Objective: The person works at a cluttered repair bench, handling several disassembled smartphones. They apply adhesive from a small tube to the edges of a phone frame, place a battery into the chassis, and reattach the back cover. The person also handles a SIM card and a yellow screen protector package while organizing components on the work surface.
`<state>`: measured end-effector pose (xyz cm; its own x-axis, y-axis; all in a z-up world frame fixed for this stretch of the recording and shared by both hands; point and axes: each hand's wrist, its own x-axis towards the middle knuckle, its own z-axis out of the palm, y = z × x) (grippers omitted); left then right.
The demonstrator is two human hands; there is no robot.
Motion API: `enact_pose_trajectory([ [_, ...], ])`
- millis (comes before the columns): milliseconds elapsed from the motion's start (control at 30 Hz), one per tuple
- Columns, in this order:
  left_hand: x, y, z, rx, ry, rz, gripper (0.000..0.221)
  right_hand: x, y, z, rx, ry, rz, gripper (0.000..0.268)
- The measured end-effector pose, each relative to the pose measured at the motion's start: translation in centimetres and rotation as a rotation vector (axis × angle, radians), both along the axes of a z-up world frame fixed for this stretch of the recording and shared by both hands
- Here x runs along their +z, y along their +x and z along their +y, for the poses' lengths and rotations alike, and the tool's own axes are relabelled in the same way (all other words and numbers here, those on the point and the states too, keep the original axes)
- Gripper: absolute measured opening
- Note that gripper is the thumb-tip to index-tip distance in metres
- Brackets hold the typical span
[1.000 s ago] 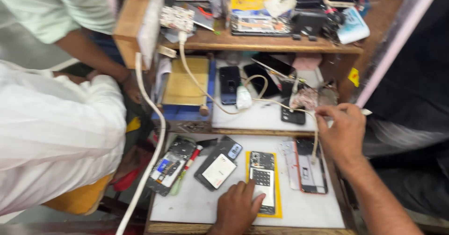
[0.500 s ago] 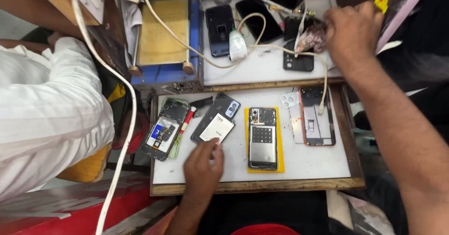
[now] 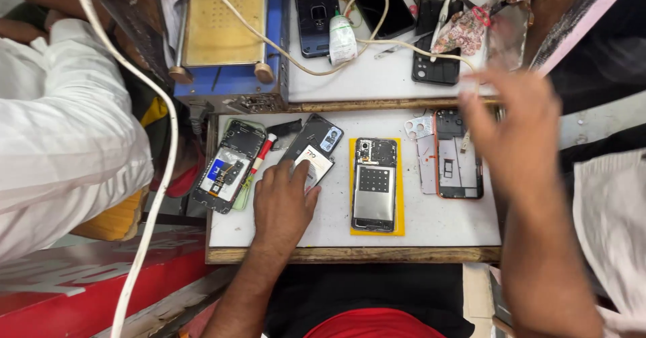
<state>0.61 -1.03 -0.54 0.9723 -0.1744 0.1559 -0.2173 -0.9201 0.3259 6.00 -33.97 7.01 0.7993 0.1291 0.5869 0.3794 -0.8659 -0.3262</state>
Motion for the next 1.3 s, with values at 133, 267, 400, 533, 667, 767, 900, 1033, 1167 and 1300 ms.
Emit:
enact_pose_trajectory([
  [133,-0.9,0.1,0.0,-0.034,0.036,-0.114,0.055,-2.2,-6.6,3.9,0.041,0.193,0.227,0.015],
  [267,-1.6,0.3,0.6,-0.061,0.041,-0.18,0.042,-5.7,-9.6,7.0,0.236,0.275,0.363,0.018],
  [400,-1.3,1.0,1.1,-0.008,-0.018,-0.186,0.034,-8.2,-11.5,8.5,0.315,0.202,0.344,0.02],
  [533,0.4,1.9,0.2,-0.047,-0.145,-0.316,0.03,-10.1,-12.4,8.0,0.288,0.351,0.329,0.015],
  [667,0.8,4.9,-2.9,-0.188,-0.153,-0.354,0.047,-11.2,-13.4,7.3,0.237,0.496,0.355,0.008],
  [767,0.5,9.9,-6.4,-0.279,-0.181,-0.423,0.056,-11.3,-13.3,7.3,0.221,0.543,0.36,0.007],
  [900,0.9,13.1,-7.8,-0.287,0.024,-0.513,0.047,-11.5,-13.5,7.3,0.18,0.52,0.328,0.007],
  [1033,2.8,9.8,-3.7,-0.201,-0.212,-0.384,0.037,-12.1,-13.5,7.0,0.215,0.653,0.325,0.01],
  [1167,4.2,5.0,0.2,-0.045,-0.155,-0.14,0.035,-12.5,-13.7,6.2,0.22,0.743,0.451,0.019],
  [1300,3.2,2.0,2.0,0.099,-0.049,0.054,0.043,-12.7,-13.6,5.7,0.262,0.755,0.469,0.031],
])
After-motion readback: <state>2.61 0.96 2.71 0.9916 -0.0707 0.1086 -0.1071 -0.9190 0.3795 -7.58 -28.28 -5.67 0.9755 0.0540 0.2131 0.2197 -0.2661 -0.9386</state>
